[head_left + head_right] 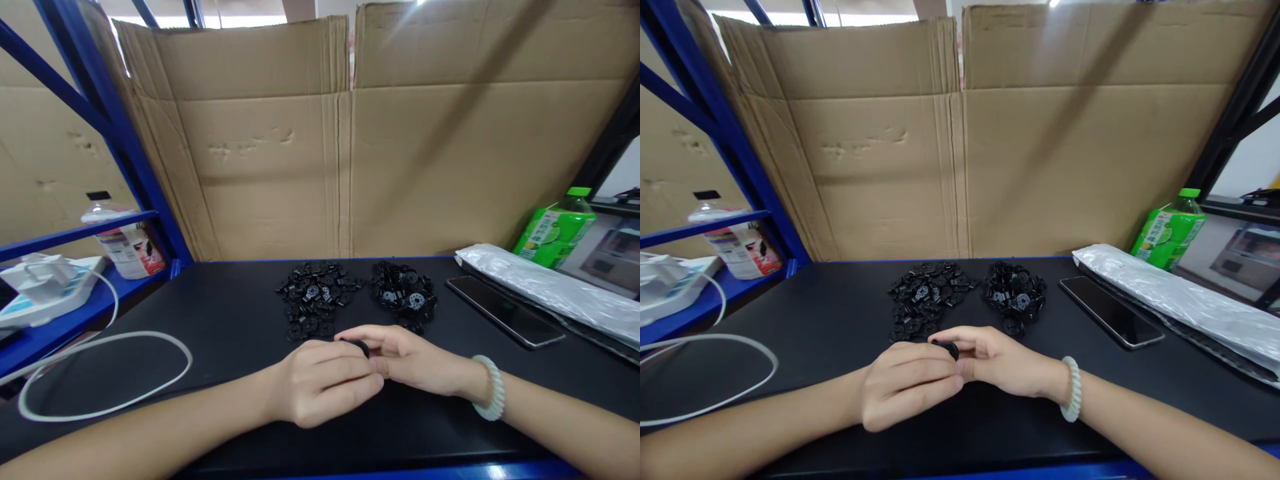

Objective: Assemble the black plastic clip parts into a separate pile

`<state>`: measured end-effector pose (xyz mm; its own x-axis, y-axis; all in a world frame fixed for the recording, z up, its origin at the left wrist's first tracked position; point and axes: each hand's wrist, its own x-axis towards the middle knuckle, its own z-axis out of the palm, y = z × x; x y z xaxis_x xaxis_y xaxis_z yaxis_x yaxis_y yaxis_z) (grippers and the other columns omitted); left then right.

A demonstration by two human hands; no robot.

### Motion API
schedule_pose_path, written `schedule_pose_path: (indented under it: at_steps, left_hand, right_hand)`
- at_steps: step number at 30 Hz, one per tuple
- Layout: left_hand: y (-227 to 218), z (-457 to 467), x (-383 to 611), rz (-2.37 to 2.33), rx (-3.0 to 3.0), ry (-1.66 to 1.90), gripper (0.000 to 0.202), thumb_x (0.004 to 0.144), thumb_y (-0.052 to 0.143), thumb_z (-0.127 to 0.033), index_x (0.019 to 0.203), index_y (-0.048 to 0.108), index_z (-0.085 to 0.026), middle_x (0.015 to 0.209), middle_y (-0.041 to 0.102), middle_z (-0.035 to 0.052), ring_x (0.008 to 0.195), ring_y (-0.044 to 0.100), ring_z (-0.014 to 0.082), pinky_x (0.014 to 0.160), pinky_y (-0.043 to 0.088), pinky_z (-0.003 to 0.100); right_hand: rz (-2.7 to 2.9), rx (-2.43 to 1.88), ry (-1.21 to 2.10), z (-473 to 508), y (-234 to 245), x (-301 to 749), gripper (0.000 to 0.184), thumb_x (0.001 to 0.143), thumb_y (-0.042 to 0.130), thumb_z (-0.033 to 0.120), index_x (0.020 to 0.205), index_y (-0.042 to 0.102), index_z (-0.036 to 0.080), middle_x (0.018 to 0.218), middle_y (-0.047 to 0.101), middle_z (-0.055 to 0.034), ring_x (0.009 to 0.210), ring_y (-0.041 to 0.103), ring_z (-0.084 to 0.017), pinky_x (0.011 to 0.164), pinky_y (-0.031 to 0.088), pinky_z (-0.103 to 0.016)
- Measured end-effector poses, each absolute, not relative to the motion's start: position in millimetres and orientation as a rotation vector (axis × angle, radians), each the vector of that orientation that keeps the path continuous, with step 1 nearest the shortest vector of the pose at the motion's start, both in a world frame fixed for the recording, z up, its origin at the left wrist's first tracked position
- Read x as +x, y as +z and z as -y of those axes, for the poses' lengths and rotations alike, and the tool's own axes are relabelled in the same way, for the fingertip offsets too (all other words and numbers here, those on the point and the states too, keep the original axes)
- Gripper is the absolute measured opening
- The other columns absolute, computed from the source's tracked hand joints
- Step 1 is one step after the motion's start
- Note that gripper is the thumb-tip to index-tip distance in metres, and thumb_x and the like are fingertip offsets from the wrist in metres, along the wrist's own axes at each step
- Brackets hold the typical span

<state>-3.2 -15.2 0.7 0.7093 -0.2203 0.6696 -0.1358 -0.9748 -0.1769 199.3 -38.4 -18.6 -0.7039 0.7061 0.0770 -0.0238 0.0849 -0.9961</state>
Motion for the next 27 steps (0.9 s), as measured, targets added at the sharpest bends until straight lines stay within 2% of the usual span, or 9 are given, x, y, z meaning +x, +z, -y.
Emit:
schedule_pose_path:
  at_steps: [4,7,13,20,27]
  left_hand:
    - [-10.6,15.8,-2.0,-0.027,-2.993,-1.35,0.02,0.091,0.053,-0.008,0.108,0.064,-0.012,0.089,0.071,0.0112,0.083,0.067,0.0183,0.073,0.058,0.027]
    - [-19.5,15.1,0.6,0.139,-2.931,-1.475,0.029,0.085,0.062,-0.007,0.112,0.064,-0.018,0.099,0.068,0.0098,0.089,0.062,0.0194,0.077,0.055,0.033]
    - [-20.6,15.1,5.5,0.388,-2.93,-1.678,0.026,0.079,0.067,-0.004,0.102,0.066,-0.015,0.095,0.067,0.0093,0.087,0.063,0.0188,0.076,0.055,0.032]
    - [-19.9,18.1,5.8,0.454,-3.073,-1.669,0.025,0.076,0.072,-0.006,0.1,0.068,-0.012,0.095,0.071,0.0109,0.082,0.068,0.0185,0.072,0.058,0.027]
    - [-23.5,15.3,7.7,0.423,-3.082,-1.655,0.025,0.074,0.074,-0.007,0.098,0.069,-0.011,0.093,0.072,0.0114,0.08,0.07,0.0197,0.071,0.059,0.026]
  right_hand:
    - [1.722,-0.709,1.649,36.0,-22.4,199.0,0.042,0.086,0.064,0.029,0.125,0.054,0.018,0.108,0.065,-0.0082,0.108,0.059,-0.021,0.096,0.043,-0.039]
    - [1.598,-0.751,1.65,34.7,-22.2,198.9,0.038,0.081,0.07,0.026,0.115,0.057,0.017,0.1,0.064,-0.0056,0.097,0.061,-0.018,0.088,0.048,-0.035]
    - [1.463,-0.748,1.716,35.2,-18.4,195.8,0.03,0.076,0.074,0.023,0.098,0.056,0.014,0.091,0.059,-0.0029,0.087,0.059,-0.015,0.08,0.053,-0.035]
    - [1.419,-0.667,1.859,39.4,-11.7,196.6,0.036,0.077,0.064,0.012,0.112,0.054,0.014,0.099,0.059,-0.0058,0.096,0.057,-0.016,0.086,0.049,-0.035]
    - [1.427,-0.666,1.863,36.2,-17.7,192.9,0.045,0.071,0.05,0.0,0.112,0.053,0.016,0.09,0.059,-0.0023,0.088,0.059,-0.014,0.08,0.049,-0.031]
